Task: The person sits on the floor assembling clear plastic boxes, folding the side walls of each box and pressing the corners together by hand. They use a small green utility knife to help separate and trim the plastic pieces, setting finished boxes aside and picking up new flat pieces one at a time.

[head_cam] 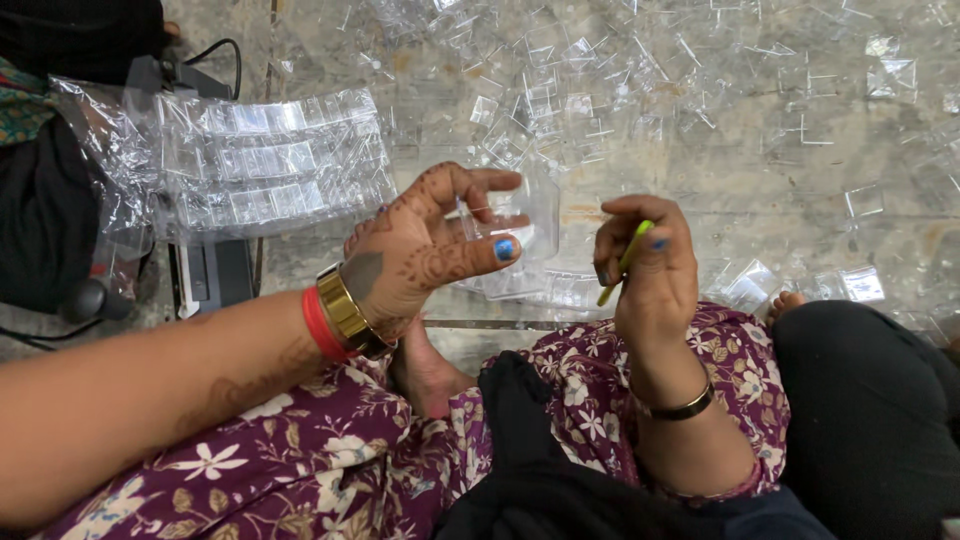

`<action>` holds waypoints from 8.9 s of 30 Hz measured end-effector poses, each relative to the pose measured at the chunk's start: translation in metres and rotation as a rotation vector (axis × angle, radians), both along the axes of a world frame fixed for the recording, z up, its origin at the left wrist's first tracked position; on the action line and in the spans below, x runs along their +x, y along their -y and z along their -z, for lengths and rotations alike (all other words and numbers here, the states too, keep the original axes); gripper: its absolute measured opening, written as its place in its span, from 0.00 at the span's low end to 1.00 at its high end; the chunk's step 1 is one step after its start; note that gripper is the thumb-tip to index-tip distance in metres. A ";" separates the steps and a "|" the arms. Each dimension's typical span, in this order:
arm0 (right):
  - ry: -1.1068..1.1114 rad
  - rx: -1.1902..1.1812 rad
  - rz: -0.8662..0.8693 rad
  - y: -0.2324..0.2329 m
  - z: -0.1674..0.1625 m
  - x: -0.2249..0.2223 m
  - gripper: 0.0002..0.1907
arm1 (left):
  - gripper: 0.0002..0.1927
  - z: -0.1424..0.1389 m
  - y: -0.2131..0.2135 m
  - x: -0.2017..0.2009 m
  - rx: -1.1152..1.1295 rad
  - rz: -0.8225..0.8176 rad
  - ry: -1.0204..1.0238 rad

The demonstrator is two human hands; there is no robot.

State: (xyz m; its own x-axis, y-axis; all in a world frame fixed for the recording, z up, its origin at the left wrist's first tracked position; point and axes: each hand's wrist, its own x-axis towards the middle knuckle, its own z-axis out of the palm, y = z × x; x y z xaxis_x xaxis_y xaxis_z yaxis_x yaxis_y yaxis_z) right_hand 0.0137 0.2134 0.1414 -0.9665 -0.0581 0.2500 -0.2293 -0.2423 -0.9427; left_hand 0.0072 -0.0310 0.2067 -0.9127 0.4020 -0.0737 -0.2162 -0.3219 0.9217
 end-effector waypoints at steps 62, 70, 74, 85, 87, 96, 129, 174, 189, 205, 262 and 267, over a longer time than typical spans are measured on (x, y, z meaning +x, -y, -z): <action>0.115 -0.221 0.211 -0.049 0.047 -0.053 0.30 | 0.48 0.067 -0.003 -0.046 -1.079 0.045 -0.408; 0.185 -0.050 0.201 -0.027 0.093 -0.076 0.24 | 0.48 0.096 -0.001 -0.083 -1.246 0.074 -0.504; 0.193 0.064 0.194 -0.015 0.111 -0.080 0.22 | 0.48 0.099 -0.001 -0.072 -1.110 0.099 -0.536; 0.159 0.680 0.387 0.036 0.135 -0.068 0.12 | 0.53 0.064 0.039 -0.022 -1.436 0.289 -0.362; 0.012 0.873 0.373 0.050 0.132 -0.073 0.11 | 0.52 0.062 0.045 -0.014 -1.500 0.339 -0.384; -0.114 1.162 0.050 0.075 0.127 -0.101 0.27 | 0.57 0.077 0.048 -0.022 -1.452 0.359 -0.415; 0.033 0.037 0.049 0.077 -0.008 0.045 0.10 | 0.52 0.011 0.031 0.017 -0.525 0.029 0.095; -0.057 0.236 -0.118 0.034 0.018 0.005 0.28 | 0.48 0.000 0.044 0.014 -0.722 0.081 -0.900; -0.406 0.660 0.002 0.024 0.026 -0.003 0.51 | 0.50 0.006 0.033 0.013 -0.754 0.155 -1.069; -0.575 0.667 0.061 0.026 0.028 0.008 0.30 | 0.48 -0.003 0.027 0.011 -0.838 0.072 -1.051; -0.222 0.409 -0.065 0.003 -0.007 0.011 0.46 | 0.48 -0.013 0.012 0.008 -0.462 0.251 -0.427; -0.253 0.603 -0.019 0.001 -0.002 0.010 0.48 | 0.48 -0.015 0.012 0.007 -0.604 0.227 -0.645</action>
